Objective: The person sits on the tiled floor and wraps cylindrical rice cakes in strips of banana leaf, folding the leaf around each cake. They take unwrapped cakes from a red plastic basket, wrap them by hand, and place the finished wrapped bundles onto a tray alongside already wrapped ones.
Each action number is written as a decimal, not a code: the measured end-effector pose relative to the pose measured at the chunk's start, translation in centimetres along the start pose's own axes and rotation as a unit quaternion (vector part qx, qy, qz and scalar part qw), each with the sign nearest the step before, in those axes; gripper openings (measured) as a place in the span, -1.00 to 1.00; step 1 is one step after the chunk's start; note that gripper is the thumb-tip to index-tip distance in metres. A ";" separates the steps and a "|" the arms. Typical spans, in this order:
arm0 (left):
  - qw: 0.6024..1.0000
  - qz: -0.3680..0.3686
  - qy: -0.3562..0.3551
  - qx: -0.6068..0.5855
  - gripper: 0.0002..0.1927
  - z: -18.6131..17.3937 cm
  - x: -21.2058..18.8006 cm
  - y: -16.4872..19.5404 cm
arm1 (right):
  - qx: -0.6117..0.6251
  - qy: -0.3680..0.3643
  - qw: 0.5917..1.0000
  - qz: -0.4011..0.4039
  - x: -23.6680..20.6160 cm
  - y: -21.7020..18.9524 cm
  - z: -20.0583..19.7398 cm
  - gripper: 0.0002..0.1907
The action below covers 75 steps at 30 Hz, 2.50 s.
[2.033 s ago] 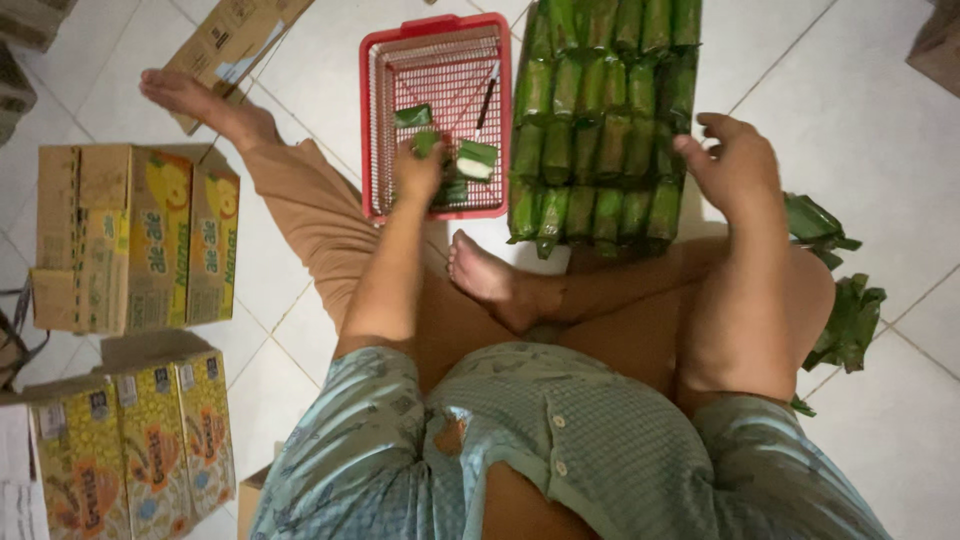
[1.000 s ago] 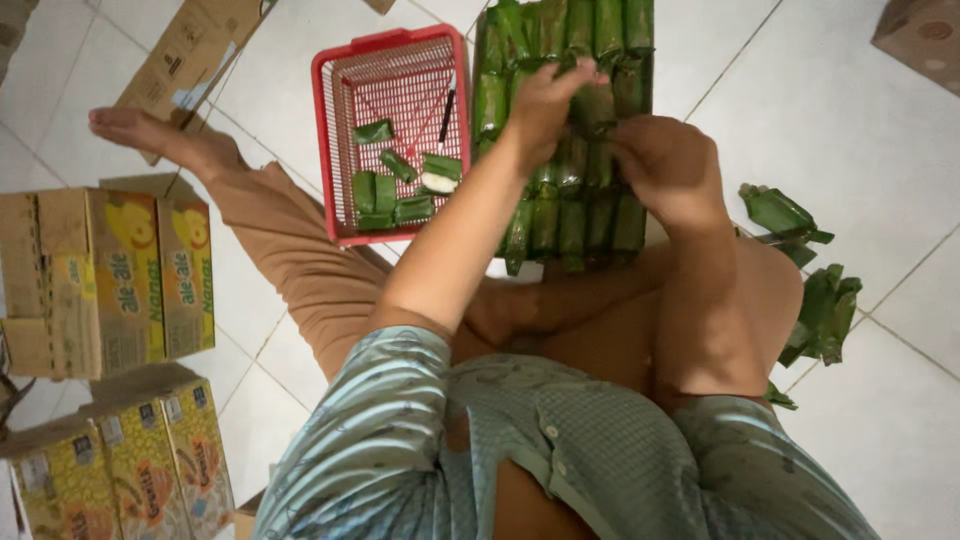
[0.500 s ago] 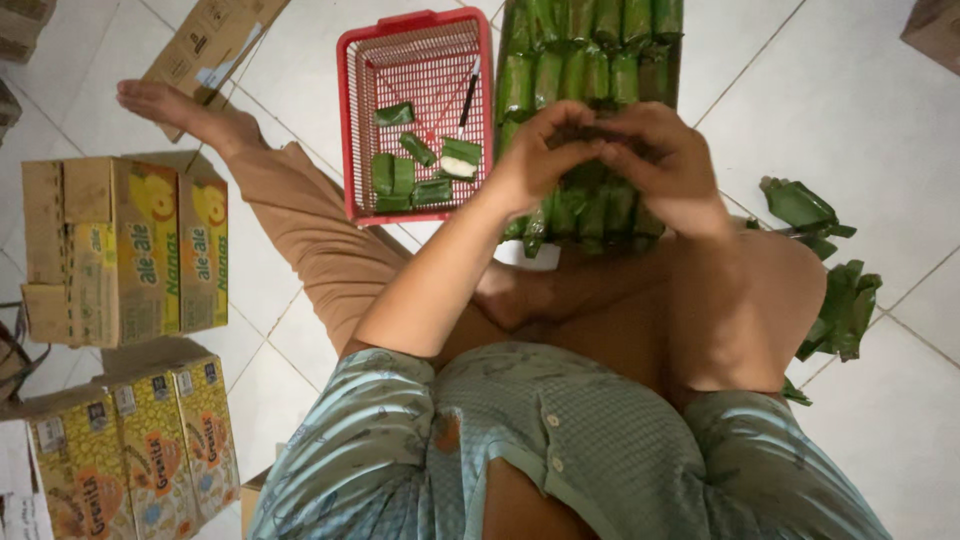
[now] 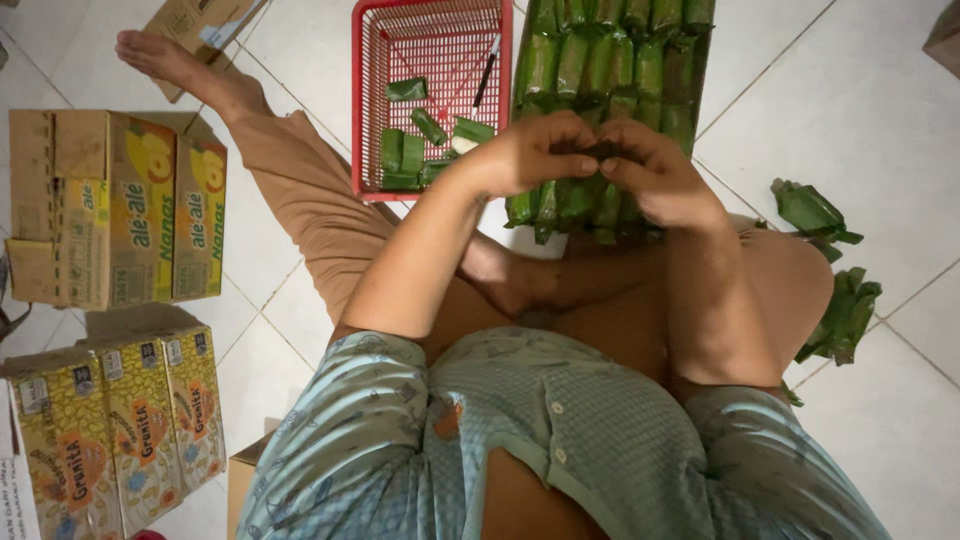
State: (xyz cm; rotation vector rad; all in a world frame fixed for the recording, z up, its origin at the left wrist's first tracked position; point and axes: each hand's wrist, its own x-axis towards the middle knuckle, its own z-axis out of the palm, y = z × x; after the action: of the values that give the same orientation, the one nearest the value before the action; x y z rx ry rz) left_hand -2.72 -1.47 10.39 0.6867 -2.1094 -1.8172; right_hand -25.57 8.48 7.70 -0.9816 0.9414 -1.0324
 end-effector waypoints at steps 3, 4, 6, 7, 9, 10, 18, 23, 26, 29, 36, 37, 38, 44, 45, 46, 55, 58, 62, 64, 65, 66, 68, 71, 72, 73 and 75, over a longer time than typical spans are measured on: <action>0.988 0.011 -0.028 -0.154 -0.76 -0.1 -0.7 0.2 | 0.161 -0.098 0.976 -0.112 0.1 -0.4 0.1 -0.75; 0.976 0.009 -0.021 -0.215 -0.77 -0.1 -0.9 0.1 | 0.232 -0.158 0.940 -0.196 0.1 -0.6 0.1 -0.75; 0.952 0.025 0.029 -0.305 -0.82 0.0 -1.0 -0.5 | 0.191 -0.090 0.954 -0.213 0.0 -0.8 -0.2 -0.75; 0.939 0.044 0.073 -0.333 -0.87 0.1 -0.8 -1.0 | 0.170 -0.056 0.959 -0.220 0.0 -0.8 -0.3 -0.74; 0.905 0.083 0.156 -0.387 -0.93 -0.1 -0.2 -2.5 | 0.189 -0.010 0.960 -0.207 -0.1 -0.5 -0.7 -0.72; 0.882 0.101 0.195 -0.416 -0.95 -0.2 0.1 -3.4 | 0.198 0.013 0.959 -0.202 -0.1 -0.3 -0.8 -0.70; 0.918 0.067 0.252 -0.298 -0.76 1.2 1.1 -8.2 | 0.192 0.030 0.960 -0.200 0.1 0.8 -2.2 -0.78; 0.961 -0.061 0.088 -0.256 -0.59 3.8 1.1 -6.9 | 0.106 0.128 0.972 -0.168 1.4 2.5 -1.3 -0.83; 0.973 -0.010 0.128 -0.194 -0.52 4.8 0.9 -6.6 | -0.053 0.194 0.953 -0.225 2.1 3.0 -1.0 -0.85; 0.969 0.008 0.246 0.000 -0.60 4.9 0.9 -6.6 | -0.111 0.176 0.960 -0.188 1.7 2.6 -0.7 -0.79; 0.935 -0.049 0.341 -0.080 -0.66 4.7 1.1 -5.9 | 0.013 0.098 0.995 -0.031 1.5 1.3 1.0 -0.45; 0.929 -0.037 0.340 -0.142 -0.67 4.7 1.0 -5.6 | 0.075 0.085 0.993 -0.030 1.6 1.3 0.6 -0.50; 0.919 -0.025 0.337 -0.204 -0.69 4.6 1.0 -5.3 | 0.121 0.064 0.990 -0.016 1.7 1.4 0.0 -0.50; 0.810 -0.034 0.255 -0.527 -0.68 3.1 -0.3 -4.5 | 0.223 0.025 0.974 0.037 2.3 2.3 -2.0 -0.47; 0.811 -0.027 0.212 -0.545 -0.65 3.1 -0.5 -4.8 | 0.191 0.041 0.980 0.042 2.3 2.5 -1.7 -0.42; 0.810 -0.021 0.168 -0.562 -0.61 3.1 -0.6 -5.3 | 0.159 0.057 0.985 0.047 2.4 2.7 -1.2 -0.36; 0.820 -0.047 0.238 -0.519 -0.58 5.8 1.9 -10.2 | -0.285 0.060 0.954 -0.077 1.8 2.3 2.9 -0.22; 0.827 0.052 0.214 -0.518 -0.50 5.9 1.5 -9.4 | -0.408 0.101 0.876 -0.238 1.9 2.4 3.0 -0.46; 0.869 0.055 0.299 -0.389 -0.44 1.6 0.6 -8.9 | -0.308 0.187 0.932 -0.027 0.4 1.5 -2.7 -0.63; 0.896 -0.062 0.404 -0.172 -0.47 -2.2 -0.9 -9.9 | -0.261 0.255 0.931 0.019 -2.0 0.6 -8.8 -0.61; 0.882 -0.053 0.462 0.076 -0.45 -4.1 -1.7 -10.6 | -0.271 0.294 0.917 0.016 -4.0 0.5 -11.8 -0.61; 0.835 -0.095 0.483 0.247 -0.44 -5.8 -2.9 -11.5 | -0.345 0.329 0.875 0.080 -6.2 0.8 -14.6 -0.67; 0.815 -0.136 0.442 0.349 -0.58 -8.3 -5.4 -13.1 | -0.451 0.350 0.795 0.206 -8.6 2.0 -18.7 -0.65; 0.808 -0.251 0.341 0.409 -0.69 -9.8 -8.3 -14.2 | -0.520 0.349 0.716 0.309 -10.1 3.9 -21.6 -0.41; 0.800 -0.263 0.330 0.426 -0.73 -10.1 -8.6 -14.1 | -0.527 0.381 0.705 0.283 -10.0 4.2 -21.7 -0.29; 0.783 -0.253 0.340 0.456 -0.76 -10.1 -8.5 -14.0 | -0.534 0.414 0.692 0.254 -9.6 4.3 -21.5 -0.16; 0.726 -0.190 0.394 0.530 -0.81 -9.8 -6.7 -13.0 | -0.505 0.459 0.692 0.236 -8.3 3.7 -20.6 -0.26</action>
State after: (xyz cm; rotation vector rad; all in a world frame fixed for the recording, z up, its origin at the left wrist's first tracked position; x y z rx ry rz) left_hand 10.08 -7.65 0.00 1.8197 -2.2031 -0.0053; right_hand -46.08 13.26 -0.29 -0.9309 2.6441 -0.4294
